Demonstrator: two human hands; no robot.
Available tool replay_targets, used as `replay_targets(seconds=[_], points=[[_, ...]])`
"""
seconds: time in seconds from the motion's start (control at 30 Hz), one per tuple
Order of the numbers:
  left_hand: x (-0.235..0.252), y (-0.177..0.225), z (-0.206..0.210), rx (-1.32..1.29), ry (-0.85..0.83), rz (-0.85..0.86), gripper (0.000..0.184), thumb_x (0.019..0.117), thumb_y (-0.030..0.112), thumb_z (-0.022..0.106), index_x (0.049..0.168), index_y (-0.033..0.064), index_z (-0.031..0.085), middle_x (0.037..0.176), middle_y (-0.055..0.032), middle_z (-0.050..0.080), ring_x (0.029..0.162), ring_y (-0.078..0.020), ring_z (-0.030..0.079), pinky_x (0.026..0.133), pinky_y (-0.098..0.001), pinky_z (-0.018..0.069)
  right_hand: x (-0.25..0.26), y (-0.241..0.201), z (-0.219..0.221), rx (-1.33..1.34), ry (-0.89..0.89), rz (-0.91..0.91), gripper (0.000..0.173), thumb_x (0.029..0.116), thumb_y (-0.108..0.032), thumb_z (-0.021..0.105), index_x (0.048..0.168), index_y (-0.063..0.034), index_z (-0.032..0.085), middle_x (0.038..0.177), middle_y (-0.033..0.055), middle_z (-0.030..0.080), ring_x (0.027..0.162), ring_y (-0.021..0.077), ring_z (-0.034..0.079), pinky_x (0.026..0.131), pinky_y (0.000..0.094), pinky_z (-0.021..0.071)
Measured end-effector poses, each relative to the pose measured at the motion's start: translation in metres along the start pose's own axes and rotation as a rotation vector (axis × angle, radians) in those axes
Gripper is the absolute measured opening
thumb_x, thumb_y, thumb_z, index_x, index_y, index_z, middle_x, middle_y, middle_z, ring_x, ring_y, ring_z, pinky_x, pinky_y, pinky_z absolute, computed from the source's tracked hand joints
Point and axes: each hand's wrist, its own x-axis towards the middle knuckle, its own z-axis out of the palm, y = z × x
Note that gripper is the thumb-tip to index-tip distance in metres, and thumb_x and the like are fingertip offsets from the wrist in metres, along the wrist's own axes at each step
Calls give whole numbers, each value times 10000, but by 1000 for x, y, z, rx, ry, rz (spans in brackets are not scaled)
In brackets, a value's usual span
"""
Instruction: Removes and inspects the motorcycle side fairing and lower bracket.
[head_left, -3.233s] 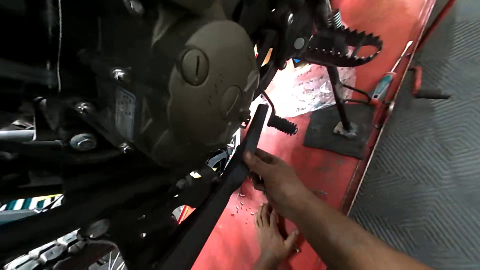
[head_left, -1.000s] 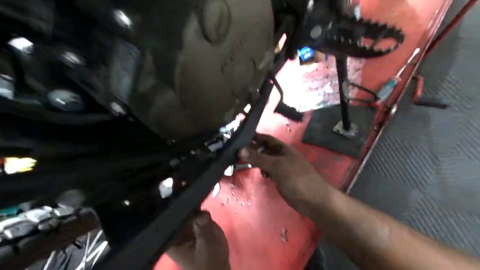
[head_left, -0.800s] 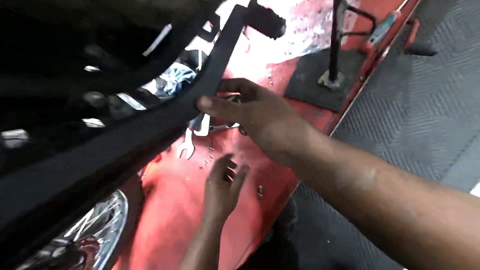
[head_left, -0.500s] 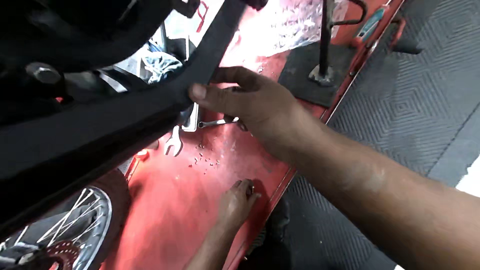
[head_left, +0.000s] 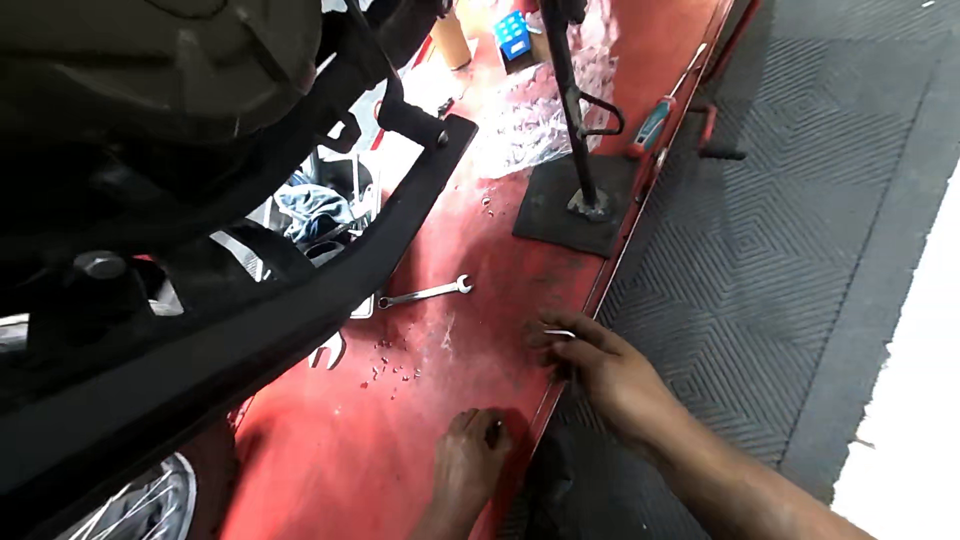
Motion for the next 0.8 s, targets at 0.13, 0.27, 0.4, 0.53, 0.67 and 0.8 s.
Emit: replay_targets(seconds=[0.13, 0.27, 0.4, 0.53, 0.67, 0.8], points=[[8, 3, -12, -517, 1, -76, 235, 990, 184, 579, 1141, 76, 724, 1036, -26, 731, 911, -120, 716, 830, -333, 625, -23, 51, -40, -293, 47, -33, 355, 1089, -266, 449, 1423, -250, 566, 1280, -63, 710, 1162, 127, 683, 1016, 386, 572], [19, 19, -32, -1134, -162, -148, 296, 1071, 117, 449, 1287, -6, 609, 1055, -168, 706, 869, -276, 722, 826, -449, 623, -39, 42, -43, -667, -9, -195, 331, 1081, -408, 454, 1352, -311, 619, 1206, -155, 714, 1086, 44, 674, 926, 353, 580], [26, 38, -41, -1181, -167, -76, 242, 1029, 91, 568, 1268, 53, 565, 1007, -147, 689, 832, -266, 707, 780, -428, 622, -40, 4, -27, -331, -21, -316, 312, 1090, -251, 489, 1342, -234, 672, 1150, -65, 743, 813, 103, 690, 672, 277, 584], [28, 54, -51, -1148, -80, 19, 181, 925, 62, 721, 1102, 47, 684, 917, -142, 728, 801, -246, 724, 749, -387, 632, -31, -16, -11, 6, -19, -393, 361, 1110, -205, 430, 1437, -132, 562, 1149, 77, 727, 827, 195, 705, 693, 317, 611], [27, 61, -55, -1180, -56, 106, 228, 897, 108, 782, 1113, 58, 730, 932, -144, 732, 786, -230, 727, 759, -374, 641, -25, -10, -2, 73, -23, -390, 362, 1114, -213, 421, 1439, -145, 566, 1094, 90, 726, 812, 207, 706, 699, 334, 619], [28, 64, -58, -1159, -53, 155, 214, 905, 116, 776, 1105, 50, 737, 949, -147, 730, 792, -229, 725, 759, -365, 641, -21, -2, -1, 111, -14, -379, 357, 1116, -233, 421, 1427, -148, 575, 1037, 114, 718, 778, 203, 688, 673, 321, 602]])
